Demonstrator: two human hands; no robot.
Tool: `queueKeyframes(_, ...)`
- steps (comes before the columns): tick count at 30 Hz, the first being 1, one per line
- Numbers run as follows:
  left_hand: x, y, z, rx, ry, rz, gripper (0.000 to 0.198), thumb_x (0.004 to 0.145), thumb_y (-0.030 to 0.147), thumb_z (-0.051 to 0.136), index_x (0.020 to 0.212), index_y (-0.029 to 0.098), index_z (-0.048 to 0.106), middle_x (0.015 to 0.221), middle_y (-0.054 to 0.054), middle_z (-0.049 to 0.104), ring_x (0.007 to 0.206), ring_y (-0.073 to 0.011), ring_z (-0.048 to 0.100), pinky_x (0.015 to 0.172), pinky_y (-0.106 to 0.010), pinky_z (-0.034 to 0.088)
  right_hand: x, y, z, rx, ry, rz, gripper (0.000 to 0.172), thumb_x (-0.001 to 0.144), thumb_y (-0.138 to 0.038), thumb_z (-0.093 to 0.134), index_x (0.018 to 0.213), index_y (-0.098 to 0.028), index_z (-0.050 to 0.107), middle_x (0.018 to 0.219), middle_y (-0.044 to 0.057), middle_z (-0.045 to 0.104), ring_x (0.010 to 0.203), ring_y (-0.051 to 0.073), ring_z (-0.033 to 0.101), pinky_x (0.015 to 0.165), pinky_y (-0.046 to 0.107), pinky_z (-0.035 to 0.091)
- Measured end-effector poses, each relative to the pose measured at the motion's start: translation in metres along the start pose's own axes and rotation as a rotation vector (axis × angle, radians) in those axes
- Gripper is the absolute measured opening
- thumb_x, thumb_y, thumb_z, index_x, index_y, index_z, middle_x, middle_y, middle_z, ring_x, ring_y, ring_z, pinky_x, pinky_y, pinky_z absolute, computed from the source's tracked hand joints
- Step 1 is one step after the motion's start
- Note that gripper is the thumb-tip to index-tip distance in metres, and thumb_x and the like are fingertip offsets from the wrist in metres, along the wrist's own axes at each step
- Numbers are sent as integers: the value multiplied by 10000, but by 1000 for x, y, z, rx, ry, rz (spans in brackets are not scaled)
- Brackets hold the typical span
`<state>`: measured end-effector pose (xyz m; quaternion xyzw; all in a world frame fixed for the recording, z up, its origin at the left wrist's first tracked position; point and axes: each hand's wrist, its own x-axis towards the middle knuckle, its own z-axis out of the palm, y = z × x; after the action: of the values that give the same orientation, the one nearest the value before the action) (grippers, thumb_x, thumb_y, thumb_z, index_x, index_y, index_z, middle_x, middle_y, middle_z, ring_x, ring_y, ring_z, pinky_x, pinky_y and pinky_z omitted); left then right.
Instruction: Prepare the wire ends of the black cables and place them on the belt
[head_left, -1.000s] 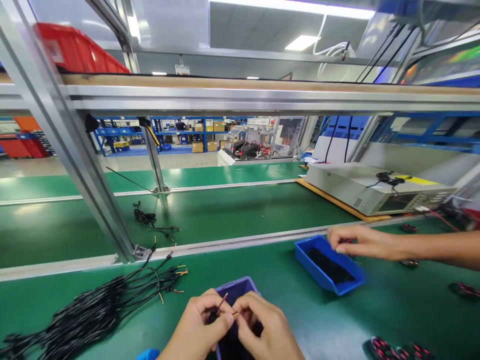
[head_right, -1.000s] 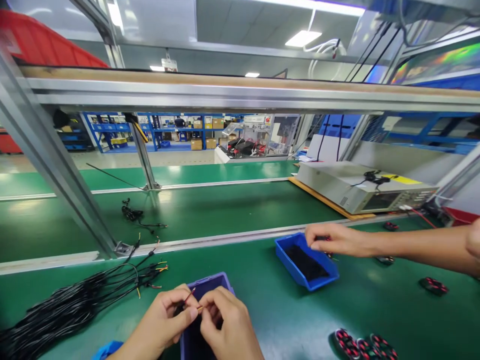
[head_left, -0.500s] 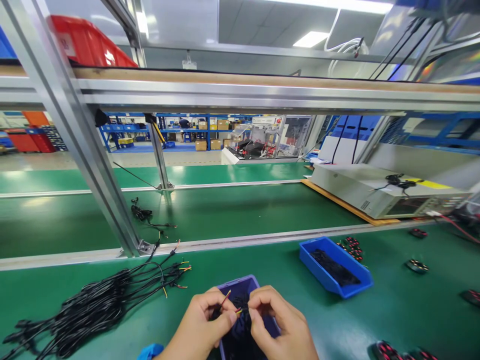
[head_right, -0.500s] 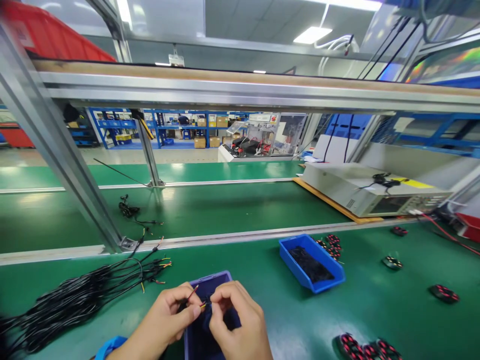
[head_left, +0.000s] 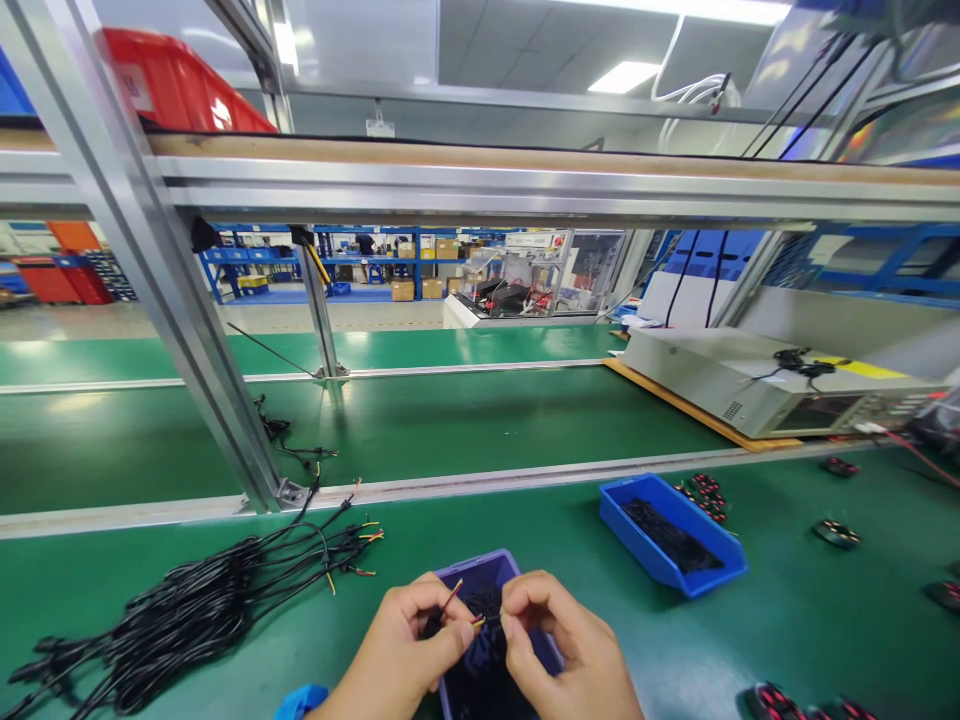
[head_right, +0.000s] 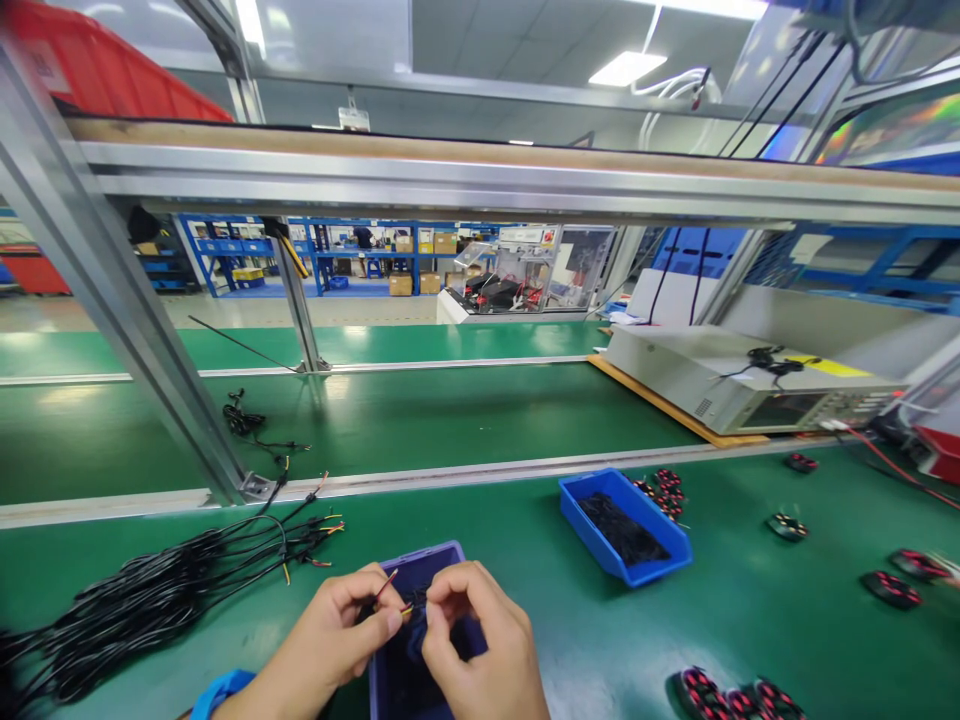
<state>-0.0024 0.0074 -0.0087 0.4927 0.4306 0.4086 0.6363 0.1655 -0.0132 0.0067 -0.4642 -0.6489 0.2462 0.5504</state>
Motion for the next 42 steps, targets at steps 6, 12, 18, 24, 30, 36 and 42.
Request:
queueKeyframes(6,0,-1,0,1,3,12,382,705,502,800,673,146,669,707,46,486,432,-20,300,357,-167,255,0,0,1,-3,-12,14,98,825,-201,557,734,-227,579,701,-4,646,578,133,590,617,218,534)
queueKeyframes(12,0,-2,1,-10,13,23,421,690,543,800,669,144,667,694,49,489,424,-16,293,355,-164,257,1,-3,0,19,-18,20,98,830,-213,559,734,-227,575,686,-8,629,585,134,593,605,210,530)
queueKeyframes(18,0,-2,1,-4,20,27,476,658,594,798,652,137,668,696,49,471,422,-8,257,350,-170,242,4,-5,-2,4,-45,5,111,802,-147,544,735,-230,574,693,-33,617,587,120,600,606,189,509)
queueKeyframes(24,-2,0,0,-5,-11,22,445,690,567,793,672,141,666,707,46,473,433,-16,281,366,-174,261,4,-5,-2,-12,-62,-3,122,799,-124,543,742,-228,573,704,-28,622,588,125,601,576,190,490)
queueKeyframes(30,2,-8,-5,23,-38,14,440,695,576,786,719,144,708,743,16,505,466,-54,372,363,-184,255,4,-3,0,6,-50,16,118,788,-137,514,719,-228,546,684,-28,593,566,120,565,572,196,476)
queueKeyframes(36,6,-14,-7,52,-7,150,390,692,531,810,656,148,749,674,7,541,638,-120,504,621,-230,425,6,-3,-3,62,-84,47,93,760,-143,523,715,-224,516,661,-34,544,573,120,540,550,192,449)
queueKeyframes(42,1,-6,-3,14,-22,37,477,652,615,805,718,145,758,742,18,528,444,-28,373,399,-187,294,4,-2,-2,105,-148,87,108,758,-134,515,711,-227,483,657,-48,514,568,111,523,554,189,431)
